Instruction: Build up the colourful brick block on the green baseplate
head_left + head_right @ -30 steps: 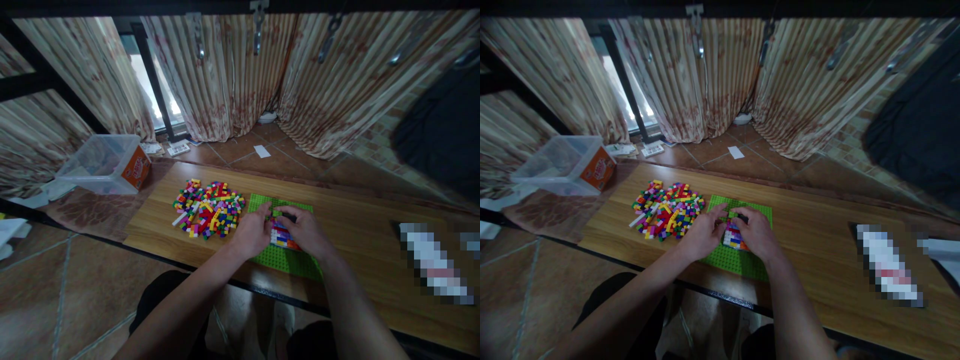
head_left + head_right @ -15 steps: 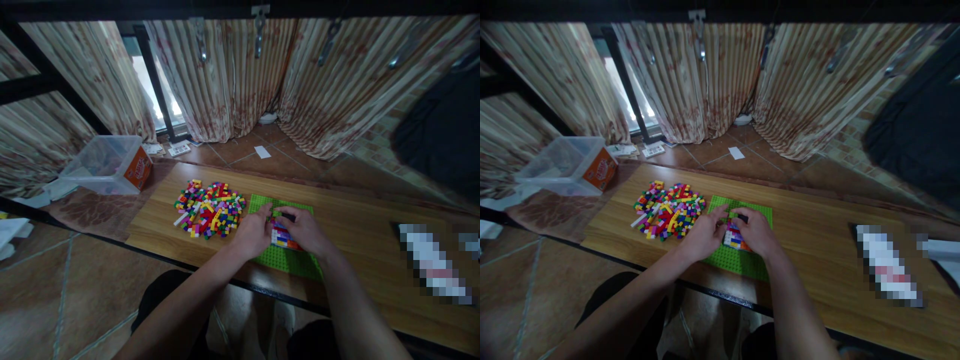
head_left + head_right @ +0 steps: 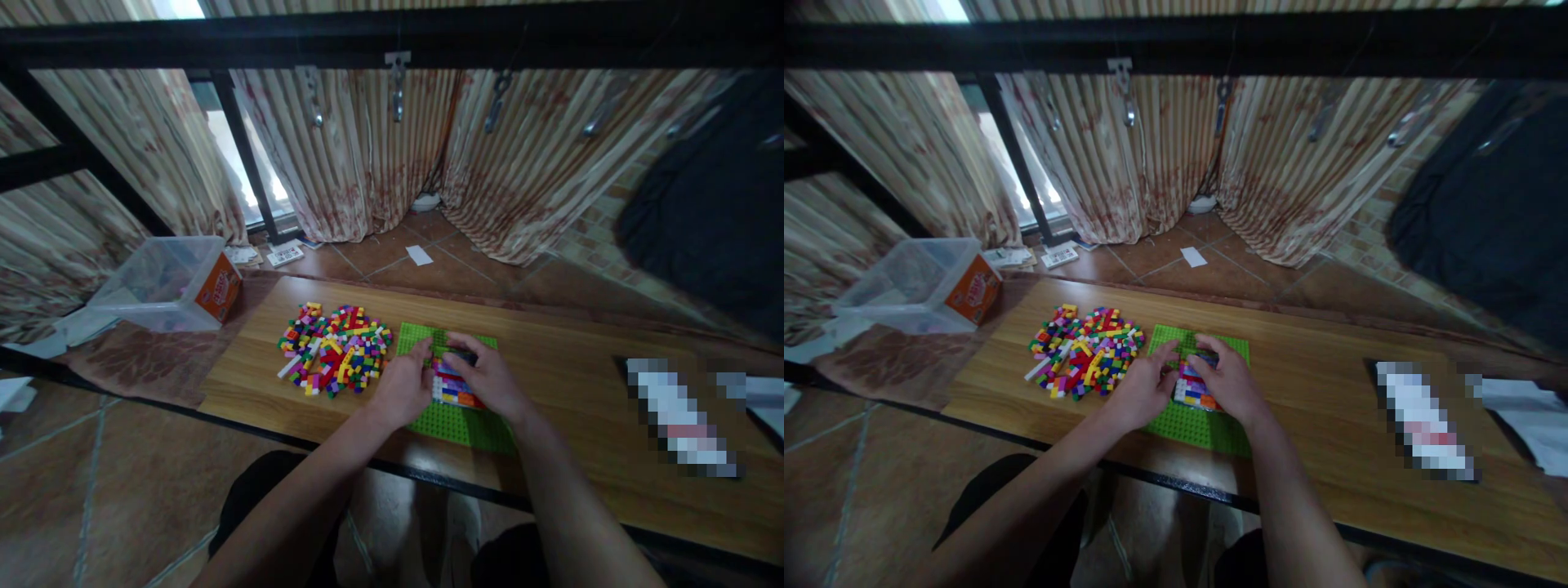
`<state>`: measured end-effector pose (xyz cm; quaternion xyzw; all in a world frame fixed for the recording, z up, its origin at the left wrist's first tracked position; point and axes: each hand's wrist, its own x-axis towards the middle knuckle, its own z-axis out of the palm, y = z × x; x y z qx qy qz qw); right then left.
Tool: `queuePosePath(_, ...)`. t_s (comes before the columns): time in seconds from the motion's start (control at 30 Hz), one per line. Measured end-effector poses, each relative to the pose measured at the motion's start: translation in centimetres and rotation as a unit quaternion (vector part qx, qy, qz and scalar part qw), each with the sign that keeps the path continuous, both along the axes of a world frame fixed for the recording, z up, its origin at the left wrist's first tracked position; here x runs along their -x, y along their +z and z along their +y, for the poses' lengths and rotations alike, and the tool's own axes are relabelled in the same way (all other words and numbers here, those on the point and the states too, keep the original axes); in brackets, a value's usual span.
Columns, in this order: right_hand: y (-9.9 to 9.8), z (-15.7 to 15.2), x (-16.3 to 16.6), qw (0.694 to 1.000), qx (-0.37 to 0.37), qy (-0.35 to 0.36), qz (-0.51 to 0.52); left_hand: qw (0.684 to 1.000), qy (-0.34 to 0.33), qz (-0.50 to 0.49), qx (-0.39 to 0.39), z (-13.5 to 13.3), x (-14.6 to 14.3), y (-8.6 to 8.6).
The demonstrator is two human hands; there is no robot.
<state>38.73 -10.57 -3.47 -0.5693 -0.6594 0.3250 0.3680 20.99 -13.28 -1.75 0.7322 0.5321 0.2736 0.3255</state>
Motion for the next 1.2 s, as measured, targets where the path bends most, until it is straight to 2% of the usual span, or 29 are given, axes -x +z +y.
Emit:
queuePosePath(0.07,0.2,0.0,-0.9,0.997,-0.015,-0.074,-0.007,1.000,0.003,0.008,0.013,-0.1,-0.1,0.2)
queuePosePath(0.13,0.3,0.0,-1.9,0.985,-0.007,-0.159,-0.070,1.000,0.007,0.017,0.023,-0.1,-0.2,0.3)
queuePosePath(0.17,0.4,0.0,-2.3,0.978,0.008,-0.176,-0.114,0.999,0.008,0.021,0.025,-0.2,-0.2,0.4)
queuePosePath(0.3,0.3,-0.1,-2.6,0.965,0.065,-0.144,-0.211,0.999,0.016,0.034,0.027,-0.2,-0.5,0.5)
queuePosePath(0.57,0.3,0.4,-1.8,0.956,0.070,-0.143,-0.248,0.999,0.011,-0.026,0.027,0.1,-1.3,-0.1)
queuePosePath(0.8,-0.1,0.6,-2.1,0.959,0.057,-0.142,-0.240,1.000,0.006,-0.006,0.020,0.2,-1.0,0.1)
queuePosePath(0.9,-0.1,0.6,-2.1,0.962,0.047,-0.145,-0.227,0.999,0.039,0.036,-0.010,0.9,0.3,0.4)
queuePosePath(1.07,0.2,0.4,-2.0,0.964,0.025,-0.151,-0.217,0.969,0.156,0.173,-0.078,2.9,4.1,1.2)
queuePosePath(1.2,0.2,0.4,-2.0,0.965,0.026,-0.143,-0.218,0.953,0.149,0.254,-0.078,3.8,5.9,0.5)
